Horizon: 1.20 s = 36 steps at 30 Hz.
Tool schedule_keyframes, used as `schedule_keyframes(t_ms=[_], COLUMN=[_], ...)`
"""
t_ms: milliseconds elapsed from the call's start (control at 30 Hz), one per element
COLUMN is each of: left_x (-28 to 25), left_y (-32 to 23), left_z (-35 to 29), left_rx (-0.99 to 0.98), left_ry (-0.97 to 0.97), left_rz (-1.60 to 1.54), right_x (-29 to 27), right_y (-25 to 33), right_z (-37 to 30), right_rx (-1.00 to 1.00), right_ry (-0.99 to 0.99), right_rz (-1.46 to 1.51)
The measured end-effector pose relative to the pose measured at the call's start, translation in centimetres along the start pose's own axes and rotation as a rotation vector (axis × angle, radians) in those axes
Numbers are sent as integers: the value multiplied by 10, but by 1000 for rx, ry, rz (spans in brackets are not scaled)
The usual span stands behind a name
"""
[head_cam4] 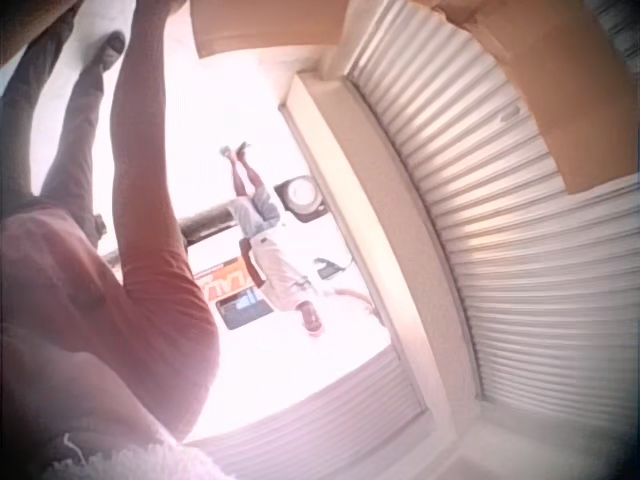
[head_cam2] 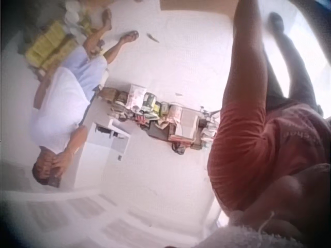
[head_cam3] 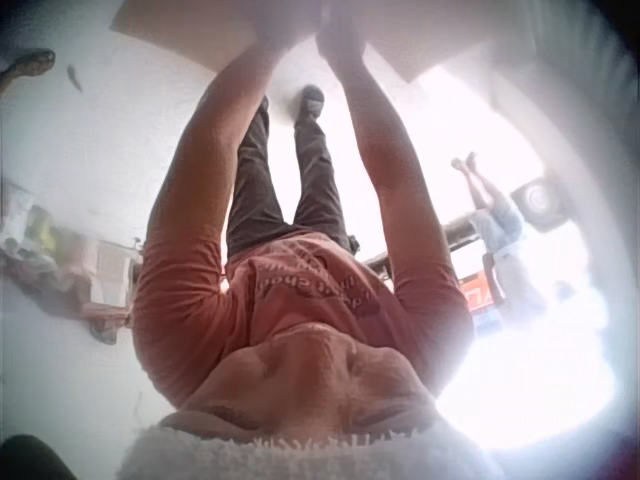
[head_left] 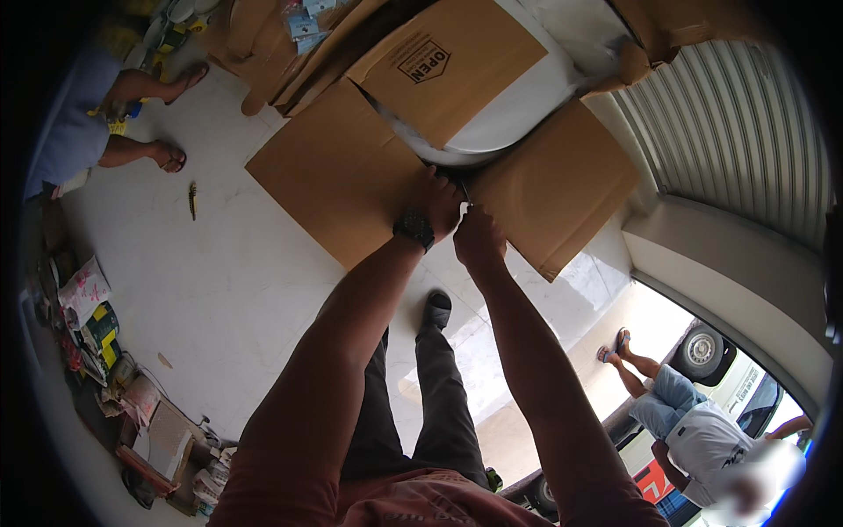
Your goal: The person uses a knife to cut straps and tape on a cardboard box, opens the flaps, and removes a white ceramic toilet bowl wrapped in plastic. The person then removes the plastic wrap and places the toilet bowl on the floor.
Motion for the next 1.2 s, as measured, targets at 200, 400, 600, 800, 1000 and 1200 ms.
schedule_keyframes(t_ms=[200,400,600,800,1000,1200], left_x=[13,16,13,12,22,26], left_y=[15,15,14,10,-2,5], left_z=[3,-2,-1,-2,10,0], left_rx=[3,-50,-19,-45,-98,-45], left_ry=[53,16,-76,-19,46,19], left_rz=[-22,-131,-181,-118,123,96], right_x=[81,9,13,34,56,66], right_y=[-60,-21,-14,-10,-19,-21], right_z=[-78,-65,-4,34,39,35], right_rx=[196,-210,-114,-310,-223,-240], right_ry=[193,-364,-238,-469,-263,-294], right_rz=[108,455,329,342,227,335])
Point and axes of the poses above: each hand's wrist, its own z-axis towards the middle knuckle, its own x-axis out of the palm, y = z × x, the point moved 7 cm from there along z, towards the middle knuckle, and after that the axes turned 2 degrees about y, right-handed, at the moved point
